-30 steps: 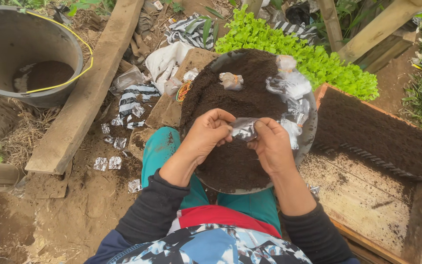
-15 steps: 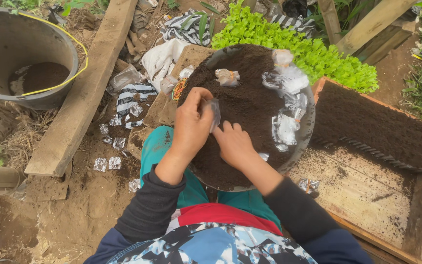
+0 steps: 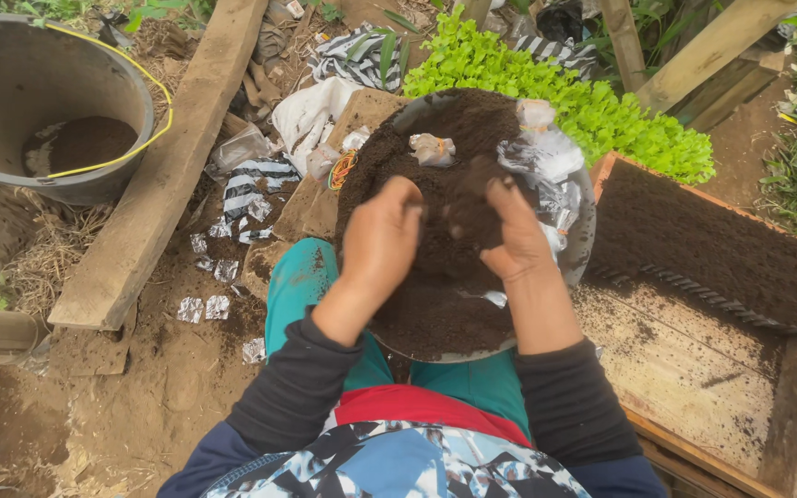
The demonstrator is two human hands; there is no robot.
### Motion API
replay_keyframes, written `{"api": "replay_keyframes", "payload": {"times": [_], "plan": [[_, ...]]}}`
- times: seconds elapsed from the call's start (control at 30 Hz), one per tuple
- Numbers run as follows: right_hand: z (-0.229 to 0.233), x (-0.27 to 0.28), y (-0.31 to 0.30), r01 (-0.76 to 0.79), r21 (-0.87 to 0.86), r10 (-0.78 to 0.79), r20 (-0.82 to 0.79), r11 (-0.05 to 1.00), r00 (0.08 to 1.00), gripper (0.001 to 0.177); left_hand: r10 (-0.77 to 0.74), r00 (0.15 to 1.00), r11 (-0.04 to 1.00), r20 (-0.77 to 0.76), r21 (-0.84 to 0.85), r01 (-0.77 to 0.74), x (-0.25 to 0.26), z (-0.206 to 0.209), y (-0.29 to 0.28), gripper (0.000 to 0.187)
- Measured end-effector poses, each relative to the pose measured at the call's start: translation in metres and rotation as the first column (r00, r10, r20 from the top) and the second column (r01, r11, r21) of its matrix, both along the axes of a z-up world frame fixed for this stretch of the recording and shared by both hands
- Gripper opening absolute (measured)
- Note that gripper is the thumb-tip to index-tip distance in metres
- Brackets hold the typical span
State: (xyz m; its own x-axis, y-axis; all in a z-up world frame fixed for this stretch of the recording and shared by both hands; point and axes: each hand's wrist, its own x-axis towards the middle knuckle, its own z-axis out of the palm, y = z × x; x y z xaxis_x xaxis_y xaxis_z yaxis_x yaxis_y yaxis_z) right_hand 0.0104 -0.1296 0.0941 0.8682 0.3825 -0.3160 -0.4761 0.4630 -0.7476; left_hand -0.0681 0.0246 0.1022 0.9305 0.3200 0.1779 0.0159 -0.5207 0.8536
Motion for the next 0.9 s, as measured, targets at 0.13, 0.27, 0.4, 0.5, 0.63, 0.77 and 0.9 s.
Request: {"api": "replay_keyframes", "payload": {"times": [0.13,0.27,0.4,0.5,0.63,0.77,0.9], "plan": [[0.009,0.004,0.013,0.229,0.119,-0.242,0.114,0.966,0.964,0.019,-0.115,0.99,0.976,-0.079,0.178,0.128,0.009,-0.025,-0.032,0.005],[0.004,0.003,0.008,0.36,0.033,-0.361,0.141,0.932,0.922,0.016,-0.18,0.981,0.984,-0.076,0.005,0.181,0.024,-0.061,-0.048,0.008],[-0.028,0.004,-0.006,0.444,0.032,-0.445,0.097,0.896,0.89,0.019,-0.273,0.958,0.958,-0.094,-0.122,0.261,0.025,-0.059,-0.05,0.018],[-0.013,-0.01,0.0,0.446,0.036,-0.443,0.2,0.895,0.874,0.019,-0.343,0.923,0.932,-0.175,-0.188,0.311,0.016,-0.029,-0.048,0.036],[0.0,-0.028,0.0,0.422,0.001,-0.405,0.287,0.907,0.868,0.019,-0.333,0.92,0.932,-0.208,-0.223,0.287,0.021,-0.046,-0.053,0.037],[0.014,-0.056,-0.017,0.402,-0.433,0.014,0.694,0.807,0.72,0.02,-0.332,0.928,0.918,-0.172,-0.287,0.275,0.031,-0.069,-0.052,0.028],[-0.028,-0.052,-0.048,0.659,-0.751,0.836,0.385,0.037,0.392,0.022,-0.37,0.909,0.886,-0.191,-0.368,0.284,0.022,-0.04,-0.047,0.042]]}}
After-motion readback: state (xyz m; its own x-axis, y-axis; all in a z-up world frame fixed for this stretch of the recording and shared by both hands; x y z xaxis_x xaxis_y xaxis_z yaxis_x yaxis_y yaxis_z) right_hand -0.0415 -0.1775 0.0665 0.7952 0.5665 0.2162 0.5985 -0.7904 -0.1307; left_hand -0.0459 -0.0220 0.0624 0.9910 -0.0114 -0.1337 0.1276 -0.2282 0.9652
